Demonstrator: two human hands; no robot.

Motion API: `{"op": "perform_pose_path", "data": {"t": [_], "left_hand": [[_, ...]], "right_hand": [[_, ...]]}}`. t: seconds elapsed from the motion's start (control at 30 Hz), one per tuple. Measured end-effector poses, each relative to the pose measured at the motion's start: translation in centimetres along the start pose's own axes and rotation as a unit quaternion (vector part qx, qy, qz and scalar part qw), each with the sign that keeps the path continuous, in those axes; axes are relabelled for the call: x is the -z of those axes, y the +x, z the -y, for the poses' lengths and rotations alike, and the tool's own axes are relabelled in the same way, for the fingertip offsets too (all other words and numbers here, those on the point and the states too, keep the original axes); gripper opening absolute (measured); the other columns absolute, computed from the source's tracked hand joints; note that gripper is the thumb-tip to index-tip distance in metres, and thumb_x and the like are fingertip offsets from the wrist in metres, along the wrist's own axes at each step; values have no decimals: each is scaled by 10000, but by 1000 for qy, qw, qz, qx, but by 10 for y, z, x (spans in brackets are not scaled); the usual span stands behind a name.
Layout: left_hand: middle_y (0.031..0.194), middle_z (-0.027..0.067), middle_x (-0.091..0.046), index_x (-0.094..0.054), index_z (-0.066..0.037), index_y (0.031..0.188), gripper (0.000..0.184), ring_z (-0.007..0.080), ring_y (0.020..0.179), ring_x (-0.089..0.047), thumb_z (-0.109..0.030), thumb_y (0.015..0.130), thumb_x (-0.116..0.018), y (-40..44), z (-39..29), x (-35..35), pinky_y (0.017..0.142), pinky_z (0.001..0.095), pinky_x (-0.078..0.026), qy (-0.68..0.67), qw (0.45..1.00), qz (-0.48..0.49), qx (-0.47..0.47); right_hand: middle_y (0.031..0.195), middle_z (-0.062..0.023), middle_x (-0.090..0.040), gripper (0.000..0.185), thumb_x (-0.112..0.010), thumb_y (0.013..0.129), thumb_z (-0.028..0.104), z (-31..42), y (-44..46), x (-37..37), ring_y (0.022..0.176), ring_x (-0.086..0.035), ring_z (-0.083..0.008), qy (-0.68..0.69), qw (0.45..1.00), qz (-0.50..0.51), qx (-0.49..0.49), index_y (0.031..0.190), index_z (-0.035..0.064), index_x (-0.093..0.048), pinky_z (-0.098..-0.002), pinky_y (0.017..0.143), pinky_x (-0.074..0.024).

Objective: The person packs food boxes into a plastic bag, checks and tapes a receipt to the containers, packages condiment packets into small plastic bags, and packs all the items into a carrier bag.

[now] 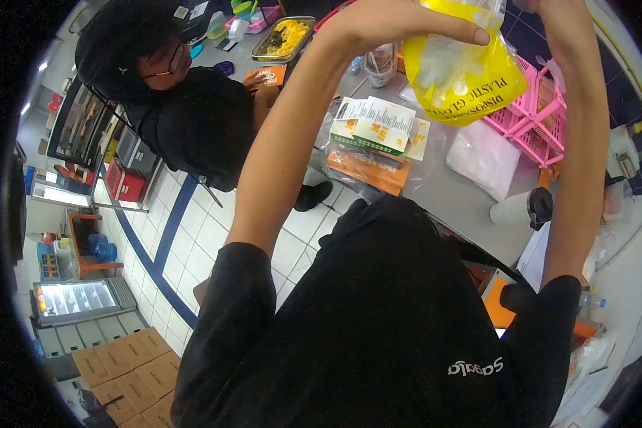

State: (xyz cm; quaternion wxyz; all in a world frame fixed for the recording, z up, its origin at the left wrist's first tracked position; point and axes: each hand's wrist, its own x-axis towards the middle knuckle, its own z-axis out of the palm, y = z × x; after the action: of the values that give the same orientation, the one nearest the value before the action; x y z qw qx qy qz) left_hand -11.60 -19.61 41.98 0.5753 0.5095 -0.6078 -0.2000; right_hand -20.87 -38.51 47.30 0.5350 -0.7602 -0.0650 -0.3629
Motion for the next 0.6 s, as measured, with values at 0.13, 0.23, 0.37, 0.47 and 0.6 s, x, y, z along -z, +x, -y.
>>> {"op": "perform_pose_path", "data": {"t": [0.13, 0.23, 0.37, 0.47, 0.6], "left_hand": [[1101, 94, -727, -669, -19, 1233, 430, 157, 994, -676, -220, 870, -781, 2, 14, 4, 900, 306, -534, 25, 998, -43, 32], [1065, 97, -741, -693, -12, 1194, 486, 164, 943, -706, -247, 793, -836, 0, 37, -6, 857, 310, -562, 61, 995, -52, 55], [1114, 103, -735, -648, -8, 1258, 569, 181, 986, -709, -219, 774, -860, -19, 51, -35, 902, 332, -560, -21, 995, -59, 75], [1189, 97, -714, -596, 8, 1336, 625, 176, 1058, -681, -171, 793, -851, -35, 61, -56, 963, 333, -532, -115, 986, -61, 103], [1164, 75, -719, -628, 20, 1300, 547, 136, 1051, -662, -151, 820, -827, -59, 75, -65, 946, 306, -523, -199, 969, -68, 128]], "right_hand": [[834, 31, -651, 186, -515, 1084, 260, 10, -19, -18, 703, -607, -52, 113, 991, 58, -51, 1059, 102, -611, -214, 611, -481], [852, 16, -671, 179, -530, 1078, 265, 4, -7, 6, 709, -633, -76, 63, 986, 151, -27, 1058, 105, -608, -221, 613, -498], [936, 45, -674, 158, -611, 1038, 229, -20, -8, 0, 865, -620, -53, 95, 982, 61, -149, 1028, 85, -675, -224, 813, -497], [836, 49, -626, 173, -642, 1020, 233, -46, -7, 11, 737, -555, -34, 47, 996, 25, -69, 994, 64, -666, -203, 653, -425], [799, 47, -600, 165, -579, 1060, 213, -49, -33, 14, 691, -543, -27, 48, 994, 0, -96, 999, 63, -613, -213, 601, -437]]}}
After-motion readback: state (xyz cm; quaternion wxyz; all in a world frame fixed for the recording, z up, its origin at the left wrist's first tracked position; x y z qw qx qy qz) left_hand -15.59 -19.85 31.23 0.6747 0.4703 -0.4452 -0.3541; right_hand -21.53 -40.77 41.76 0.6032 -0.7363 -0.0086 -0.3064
